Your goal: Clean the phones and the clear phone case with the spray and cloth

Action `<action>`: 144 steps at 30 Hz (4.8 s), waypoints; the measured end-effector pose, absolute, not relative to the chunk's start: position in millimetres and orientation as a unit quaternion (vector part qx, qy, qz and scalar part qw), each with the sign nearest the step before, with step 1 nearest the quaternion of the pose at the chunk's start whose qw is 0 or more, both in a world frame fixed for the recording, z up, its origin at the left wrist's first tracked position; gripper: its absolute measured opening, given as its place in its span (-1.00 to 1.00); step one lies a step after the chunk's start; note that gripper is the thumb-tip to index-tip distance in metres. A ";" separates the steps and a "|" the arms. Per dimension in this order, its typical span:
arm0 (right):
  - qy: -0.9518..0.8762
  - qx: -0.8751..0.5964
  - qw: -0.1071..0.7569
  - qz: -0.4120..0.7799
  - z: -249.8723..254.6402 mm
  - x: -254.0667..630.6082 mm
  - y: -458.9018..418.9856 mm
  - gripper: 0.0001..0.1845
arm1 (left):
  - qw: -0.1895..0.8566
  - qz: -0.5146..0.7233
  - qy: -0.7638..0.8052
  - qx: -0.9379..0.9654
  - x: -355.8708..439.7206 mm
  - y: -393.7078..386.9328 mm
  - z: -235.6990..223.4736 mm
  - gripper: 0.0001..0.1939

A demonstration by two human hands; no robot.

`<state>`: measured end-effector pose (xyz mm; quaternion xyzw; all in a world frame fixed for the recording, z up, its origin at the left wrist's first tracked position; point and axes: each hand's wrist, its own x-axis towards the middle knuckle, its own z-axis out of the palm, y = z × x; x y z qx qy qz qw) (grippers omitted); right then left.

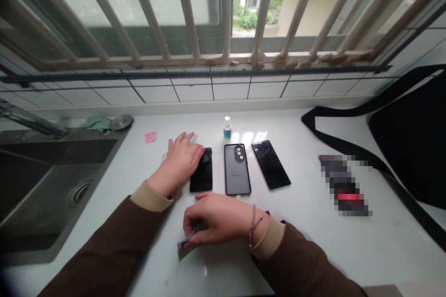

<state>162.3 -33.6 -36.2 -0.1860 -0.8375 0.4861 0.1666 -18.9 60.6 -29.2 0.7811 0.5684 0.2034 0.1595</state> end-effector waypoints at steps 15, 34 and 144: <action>-0.862 -0.182 0.117 0.459 -41.0 162.1 -31.6 -0.76 | 0.303 0.316 0.487 0.756 -23.8 84.5 -30.5 -0.48; -0.788 -0.198 0.245 0.528 -20.9 164.8 -38.1 -0.85 | 0.827 0.399 0.288 0.274 -22.8 26.8 6.5 -0.34; -0.836 -0.218 0.475 0.170 -15.1 174.0 -40.5 -0.84 | 0.773 0.446 0.444 0.077 10.4 -9.2 -14.1 -0.18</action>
